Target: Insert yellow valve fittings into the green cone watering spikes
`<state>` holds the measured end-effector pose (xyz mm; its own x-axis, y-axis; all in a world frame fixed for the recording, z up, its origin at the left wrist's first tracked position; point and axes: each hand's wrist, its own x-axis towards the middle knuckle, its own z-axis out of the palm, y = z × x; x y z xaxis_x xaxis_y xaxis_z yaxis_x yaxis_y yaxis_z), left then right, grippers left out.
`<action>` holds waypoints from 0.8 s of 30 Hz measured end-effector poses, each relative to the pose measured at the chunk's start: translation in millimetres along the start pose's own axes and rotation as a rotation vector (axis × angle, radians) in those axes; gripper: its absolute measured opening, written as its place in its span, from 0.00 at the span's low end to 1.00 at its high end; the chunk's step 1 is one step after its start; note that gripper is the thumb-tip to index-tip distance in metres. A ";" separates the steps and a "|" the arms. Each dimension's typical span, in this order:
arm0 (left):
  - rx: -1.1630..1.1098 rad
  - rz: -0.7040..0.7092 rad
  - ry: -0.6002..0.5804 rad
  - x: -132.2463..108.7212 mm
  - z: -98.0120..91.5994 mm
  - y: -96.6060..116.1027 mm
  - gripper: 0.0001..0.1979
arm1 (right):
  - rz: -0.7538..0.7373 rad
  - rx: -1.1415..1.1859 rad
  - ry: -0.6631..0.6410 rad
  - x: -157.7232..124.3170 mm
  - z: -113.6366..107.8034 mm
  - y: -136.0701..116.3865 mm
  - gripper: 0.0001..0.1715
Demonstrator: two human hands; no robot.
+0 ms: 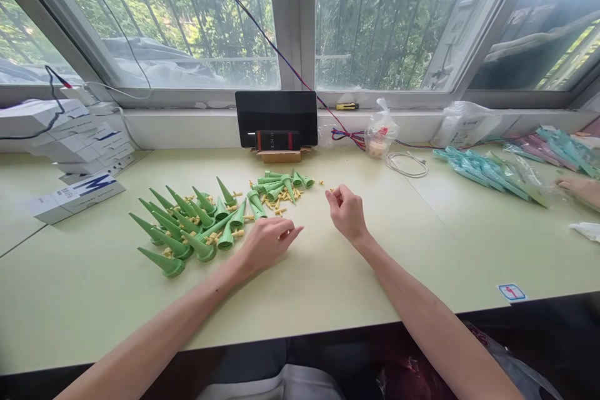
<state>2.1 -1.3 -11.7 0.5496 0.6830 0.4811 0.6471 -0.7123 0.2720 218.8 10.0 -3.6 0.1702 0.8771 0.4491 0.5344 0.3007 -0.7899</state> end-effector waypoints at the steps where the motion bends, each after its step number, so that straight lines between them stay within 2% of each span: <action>1: 0.009 0.008 -0.011 -1.0 1.6 1.9 0.22 | 0.000 -0.015 0.011 0.4 -0.7 -0.2 0.22; 3: 0.014 0.006 0.009 -2.0 3.7 1.6 0.22 | 0.001 -0.025 0.040 1.2 -1.0 -0.5 0.24; 6: -0.029 -0.051 0.114 -1.4 3.0 -5.1 0.18 | 0.007 -0.018 0.065 3.2 -0.5 1.2 0.23; 9: -0.105 -0.113 0.271 1.3 -3.6 -12.3 0.10 | 0.022 -0.006 0.062 6.1 -0.7 5.4 0.19; 11: -0.077 -0.161 0.367 3.1 -10.4 -15.6 0.11 | 0.034 0.002 0.066 7.8 -1.5 8.7 0.15; 13: -0.005 -0.204 0.398 4.1 -17.4 -17.7 0.11 | 0.043 0.004 0.053 8.7 -2.5 11.4 0.10; 16: 0.129 -0.311 0.347 3.4 -24.7 -19.2 0.10 | 0.054 -0.017 -0.001 8.7 -3.9 13.3 0.10; 20: 0.252 -0.478 0.156 2.0 -27.3 -18.4 0.11 | 0.039 -0.150 -0.057 9.4 -6.3 14.7 0.07; 24: 0.297 -0.543 0.012 2.9 -27.6 -16.0 0.12 | 0.064 -0.354 -0.124 13.2 -11.4 18.7 0.04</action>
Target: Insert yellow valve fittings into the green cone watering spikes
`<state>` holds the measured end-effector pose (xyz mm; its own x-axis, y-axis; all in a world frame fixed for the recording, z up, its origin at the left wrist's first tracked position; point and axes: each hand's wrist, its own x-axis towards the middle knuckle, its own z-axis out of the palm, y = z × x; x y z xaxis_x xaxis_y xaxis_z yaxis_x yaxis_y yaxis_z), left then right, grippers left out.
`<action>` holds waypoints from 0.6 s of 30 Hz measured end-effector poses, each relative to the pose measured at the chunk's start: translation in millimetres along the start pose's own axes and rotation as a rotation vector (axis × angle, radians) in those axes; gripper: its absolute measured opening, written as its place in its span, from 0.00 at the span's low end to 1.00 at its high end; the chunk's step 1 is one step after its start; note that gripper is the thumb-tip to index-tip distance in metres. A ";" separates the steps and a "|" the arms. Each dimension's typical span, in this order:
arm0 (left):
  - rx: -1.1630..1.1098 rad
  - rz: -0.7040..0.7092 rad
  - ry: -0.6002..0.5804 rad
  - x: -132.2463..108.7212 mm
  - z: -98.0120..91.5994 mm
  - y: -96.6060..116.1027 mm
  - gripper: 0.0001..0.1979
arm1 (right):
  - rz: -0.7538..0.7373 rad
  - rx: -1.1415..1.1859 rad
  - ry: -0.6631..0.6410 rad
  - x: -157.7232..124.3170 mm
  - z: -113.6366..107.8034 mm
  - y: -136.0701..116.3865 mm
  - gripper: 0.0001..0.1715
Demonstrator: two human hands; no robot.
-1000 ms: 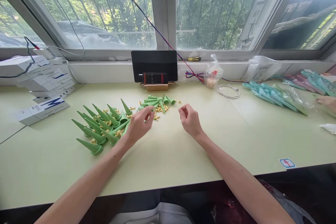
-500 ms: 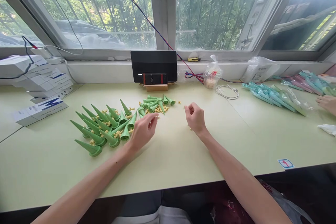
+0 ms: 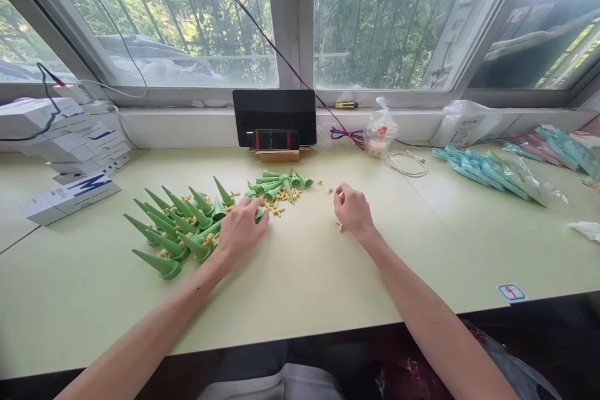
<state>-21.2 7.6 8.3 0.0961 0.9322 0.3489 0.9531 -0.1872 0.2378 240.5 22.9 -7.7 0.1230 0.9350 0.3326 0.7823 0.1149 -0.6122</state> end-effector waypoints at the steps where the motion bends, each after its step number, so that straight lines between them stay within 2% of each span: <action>1: 0.007 -0.004 -0.016 -0.1 -0.5 0.6 0.12 | 0.020 -0.052 -0.029 1.0 -1.3 1.7 0.05; 10: -0.021 0.005 -0.069 -4.2 -1.5 5.2 0.10 | 0.096 -0.277 -0.252 3.6 -10.6 3.2 0.14; 18: -0.109 -0.037 -0.126 -5.3 -2.2 6.6 0.08 | 0.095 -0.361 -0.391 -1.2 -18.2 -3.1 0.12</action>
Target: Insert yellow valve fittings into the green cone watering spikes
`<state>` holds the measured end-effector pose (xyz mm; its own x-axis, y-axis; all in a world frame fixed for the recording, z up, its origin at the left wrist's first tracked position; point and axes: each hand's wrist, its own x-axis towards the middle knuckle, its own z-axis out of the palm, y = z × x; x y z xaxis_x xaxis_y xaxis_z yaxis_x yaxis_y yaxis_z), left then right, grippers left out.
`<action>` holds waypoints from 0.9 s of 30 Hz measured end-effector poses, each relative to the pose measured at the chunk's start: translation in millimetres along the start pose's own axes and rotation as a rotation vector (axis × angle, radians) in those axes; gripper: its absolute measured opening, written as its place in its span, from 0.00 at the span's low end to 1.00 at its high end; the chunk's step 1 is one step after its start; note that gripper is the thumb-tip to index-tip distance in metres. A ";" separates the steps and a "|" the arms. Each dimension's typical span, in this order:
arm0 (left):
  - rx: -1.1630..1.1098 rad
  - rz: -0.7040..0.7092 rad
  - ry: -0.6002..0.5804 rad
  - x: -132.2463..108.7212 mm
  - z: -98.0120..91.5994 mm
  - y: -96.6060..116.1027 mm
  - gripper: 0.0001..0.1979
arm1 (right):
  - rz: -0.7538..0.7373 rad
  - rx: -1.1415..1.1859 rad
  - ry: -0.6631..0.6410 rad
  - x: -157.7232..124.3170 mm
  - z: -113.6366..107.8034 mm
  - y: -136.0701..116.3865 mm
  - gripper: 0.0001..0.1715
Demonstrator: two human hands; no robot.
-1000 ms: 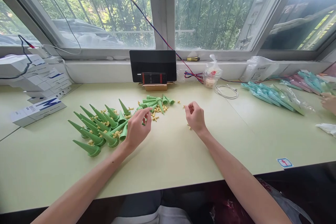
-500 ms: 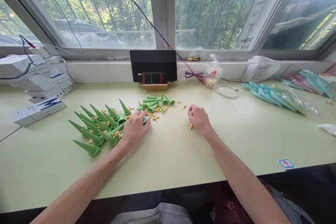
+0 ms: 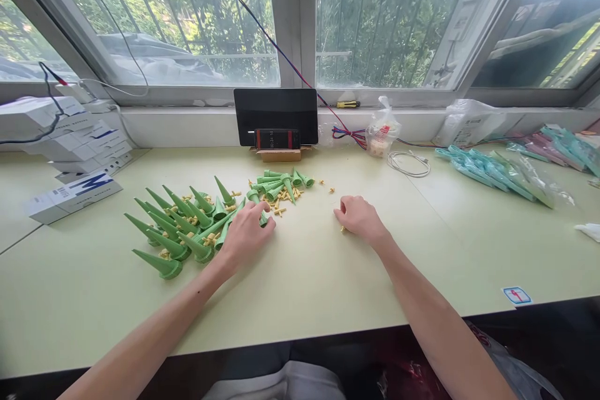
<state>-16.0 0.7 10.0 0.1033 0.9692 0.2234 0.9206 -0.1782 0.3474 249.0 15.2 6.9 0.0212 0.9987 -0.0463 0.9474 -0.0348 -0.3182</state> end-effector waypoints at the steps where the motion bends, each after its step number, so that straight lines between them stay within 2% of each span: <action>1: -0.008 -0.001 -0.002 -0.4 -0.1 0.3 0.08 | -0.002 -0.013 -0.004 -0.1 -0.4 0.6 0.12; 7: -0.076 0.005 0.024 -2.8 -1.1 3.5 0.06 | -0.046 -0.007 -0.020 1.0 0.0 0.7 0.15; 10: -0.119 0.031 0.101 -2.6 -0.4 4.0 0.06 | -0.088 0.004 -0.019 0.4 -0.1 -1.7 0.16; 15: -0.228 0.133 0.292 -0.3 3.2 2.8 0.06 | -0.134 0.062 -0.050 -2.3 -2.0 -3.2 0.21; 18: -0.335 0.206 0.334 -0.2 5.8 3.5 0.08 | -0.167 0.120 -0.110 -4.1 -2.2 -2.1 0.21; 22: -0.525 0.228 0.267 -3.3 6.8 8.3 0.11 | -0.223 0.221 -0.181 -5.6 -0.9 -1.2 0.17; 27: -0.800 0.118 0.050 -6.7 3.5 14.7 0.17 | -0.324 0.260 -0.170 -6.7 -0.6 -2.9 0.11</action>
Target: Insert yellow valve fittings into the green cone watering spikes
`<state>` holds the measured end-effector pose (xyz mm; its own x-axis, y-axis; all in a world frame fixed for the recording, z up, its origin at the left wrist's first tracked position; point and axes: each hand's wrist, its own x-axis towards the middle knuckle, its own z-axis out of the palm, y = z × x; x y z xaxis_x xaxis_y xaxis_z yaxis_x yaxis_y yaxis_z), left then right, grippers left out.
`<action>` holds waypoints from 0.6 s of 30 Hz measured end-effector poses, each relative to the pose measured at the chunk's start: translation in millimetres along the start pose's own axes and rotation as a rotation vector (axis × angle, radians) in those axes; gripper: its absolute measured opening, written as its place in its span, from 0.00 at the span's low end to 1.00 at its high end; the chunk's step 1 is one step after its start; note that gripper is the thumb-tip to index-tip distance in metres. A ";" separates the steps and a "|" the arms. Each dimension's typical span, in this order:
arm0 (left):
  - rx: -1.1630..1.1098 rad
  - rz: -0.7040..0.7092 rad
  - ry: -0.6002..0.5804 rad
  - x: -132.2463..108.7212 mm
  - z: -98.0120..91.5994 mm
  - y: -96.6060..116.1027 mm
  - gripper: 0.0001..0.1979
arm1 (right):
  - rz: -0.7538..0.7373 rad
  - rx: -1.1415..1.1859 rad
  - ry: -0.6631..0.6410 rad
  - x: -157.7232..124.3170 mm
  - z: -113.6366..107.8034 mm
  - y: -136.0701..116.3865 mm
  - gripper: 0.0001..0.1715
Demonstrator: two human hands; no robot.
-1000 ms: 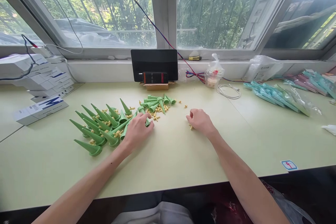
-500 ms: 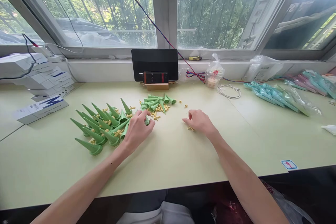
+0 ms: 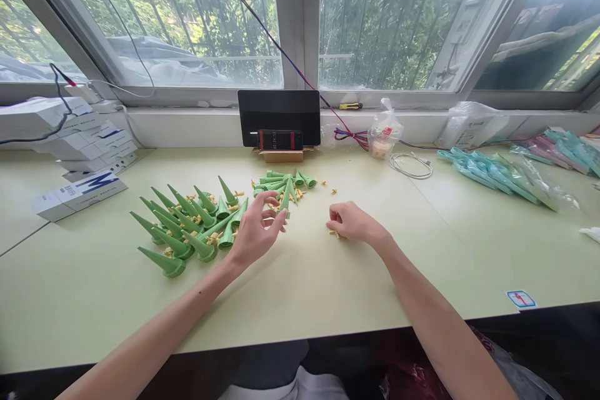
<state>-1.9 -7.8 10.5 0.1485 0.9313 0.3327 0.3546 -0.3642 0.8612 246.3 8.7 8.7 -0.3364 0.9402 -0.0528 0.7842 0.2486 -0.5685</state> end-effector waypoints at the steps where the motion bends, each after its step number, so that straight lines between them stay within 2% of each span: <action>1: -0.069 -0.034 -0.028 0.2 0.2 0.4 0.18 | -0.002 0.012 -0.008 -0.2 -0.1 -0.7 0.10; 7: -0.377 -0.159 -0.125 2.2 2.6 -4.7 0.22 | -0.024 0.021 -0.009 0.2 0.9 -2.8 0.06; 11: -0.455 -0.196 -0.170 2.4 3.2 -6.7 0.22 | -0.029 0.035 -0.008 1.7 3.1 -1.6 0.02; 18: -0.569 -0.235 -0.176 2.8 2.0 -1.0 0.24 | -0.076 0.005 -0.035 -0.3 1.9 -4.5 0.03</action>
<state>0.1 -4.8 9.7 0.2926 0.9526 0.0835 -0.1427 -0.0428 0.9888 241.9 6.8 9.7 -0.4132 0.9099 -0.0378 0.7529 0.3180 -0.5762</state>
